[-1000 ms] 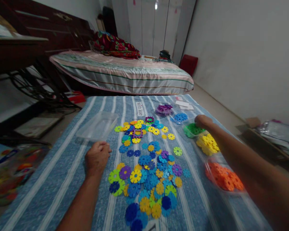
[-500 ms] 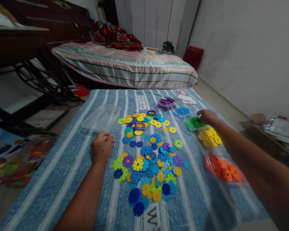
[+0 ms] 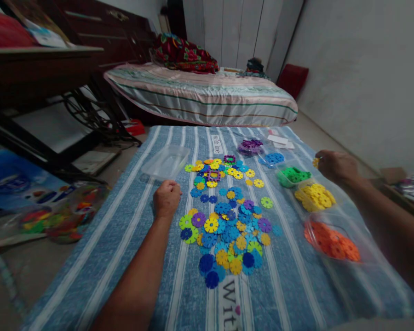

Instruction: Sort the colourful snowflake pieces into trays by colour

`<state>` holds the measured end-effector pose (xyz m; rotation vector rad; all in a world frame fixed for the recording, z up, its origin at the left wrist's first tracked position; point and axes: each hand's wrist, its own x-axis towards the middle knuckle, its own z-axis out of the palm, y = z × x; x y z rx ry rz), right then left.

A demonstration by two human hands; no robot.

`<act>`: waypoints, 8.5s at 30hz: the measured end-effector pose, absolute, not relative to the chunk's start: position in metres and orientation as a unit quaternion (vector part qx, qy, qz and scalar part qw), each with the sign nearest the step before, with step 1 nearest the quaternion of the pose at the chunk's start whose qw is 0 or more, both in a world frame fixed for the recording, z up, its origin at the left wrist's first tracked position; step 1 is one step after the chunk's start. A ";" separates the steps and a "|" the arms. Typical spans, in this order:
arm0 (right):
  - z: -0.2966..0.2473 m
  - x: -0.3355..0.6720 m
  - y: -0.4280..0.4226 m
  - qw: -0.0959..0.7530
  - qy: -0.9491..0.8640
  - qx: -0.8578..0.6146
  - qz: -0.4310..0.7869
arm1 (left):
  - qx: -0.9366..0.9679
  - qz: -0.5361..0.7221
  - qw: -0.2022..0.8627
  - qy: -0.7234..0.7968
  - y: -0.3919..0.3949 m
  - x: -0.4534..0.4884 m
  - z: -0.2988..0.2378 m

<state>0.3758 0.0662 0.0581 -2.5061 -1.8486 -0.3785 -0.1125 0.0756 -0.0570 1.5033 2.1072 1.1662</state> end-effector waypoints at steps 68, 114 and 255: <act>-0.032 0.173 -0.049 0.131 -0.821 -0.535 0.149 | 0.512 0.412 0.167 0.735 0.076 -0.109 -0.057; -0.036 0.171 -0.071 0.371 -0.713 -0.524 0.281 | 0.499 0.428 0.186 0.730 0.075 -0.109 -0.052; -0.016 0.206 0.060 0.592 -0.317 -0.589 0.450 | 0.496 0.444 0.191 0.721 0.078 -0.112 -0.057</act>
